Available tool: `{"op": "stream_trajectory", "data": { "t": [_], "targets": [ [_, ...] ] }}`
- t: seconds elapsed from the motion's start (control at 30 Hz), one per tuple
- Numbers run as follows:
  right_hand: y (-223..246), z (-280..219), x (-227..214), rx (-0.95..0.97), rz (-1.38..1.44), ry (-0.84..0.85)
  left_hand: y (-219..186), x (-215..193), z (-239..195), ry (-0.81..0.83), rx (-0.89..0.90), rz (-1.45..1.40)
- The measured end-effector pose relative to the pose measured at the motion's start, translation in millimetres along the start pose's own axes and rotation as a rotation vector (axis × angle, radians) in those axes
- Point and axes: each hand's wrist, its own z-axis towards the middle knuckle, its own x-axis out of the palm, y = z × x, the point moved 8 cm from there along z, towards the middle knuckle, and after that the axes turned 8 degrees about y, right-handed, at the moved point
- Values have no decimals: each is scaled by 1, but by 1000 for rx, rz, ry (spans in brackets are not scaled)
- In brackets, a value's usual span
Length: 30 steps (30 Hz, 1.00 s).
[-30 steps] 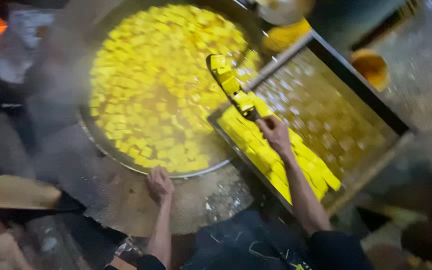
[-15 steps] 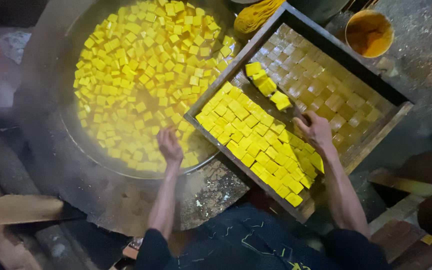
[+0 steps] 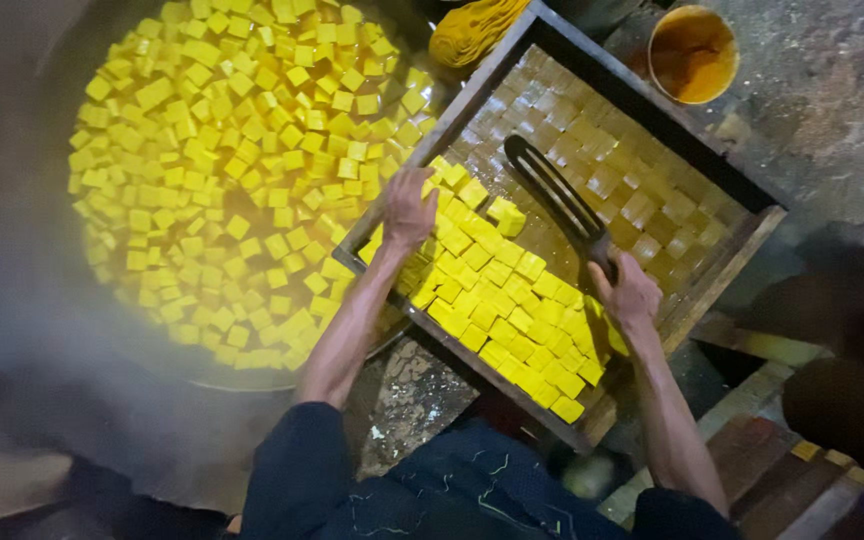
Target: The person uses a slotted spoon to scoop yellow cubed food from a large steaming pot and places it into a rectangular tray. The person repeats this scooping and placing action continuously throughout the clip.
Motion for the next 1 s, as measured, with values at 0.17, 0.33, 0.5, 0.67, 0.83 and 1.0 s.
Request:
{"op": "stream_trajectory", "data": {
  "t": [0.17,0.33,0.5,0.67,0.83,1.0],
  "targets": [
    [-13,-39,-22,34,-60,27,0,87,40,295,148,162],
    [3,-63,-29,31,19,136,10,129,48,528,240,482],
    [1,-97,-48,129,-107,208,20,138,57,744,64,260],
    [-8,-131,-71,265,-58,165,-8,107,61,452,260,265],
    [-2,-153,-77,401,-126,152,-20,98,50,295,148,242],
    [4,-133,-51,354,-97,248,-10,129,28,455,41,256]
  ]
}}
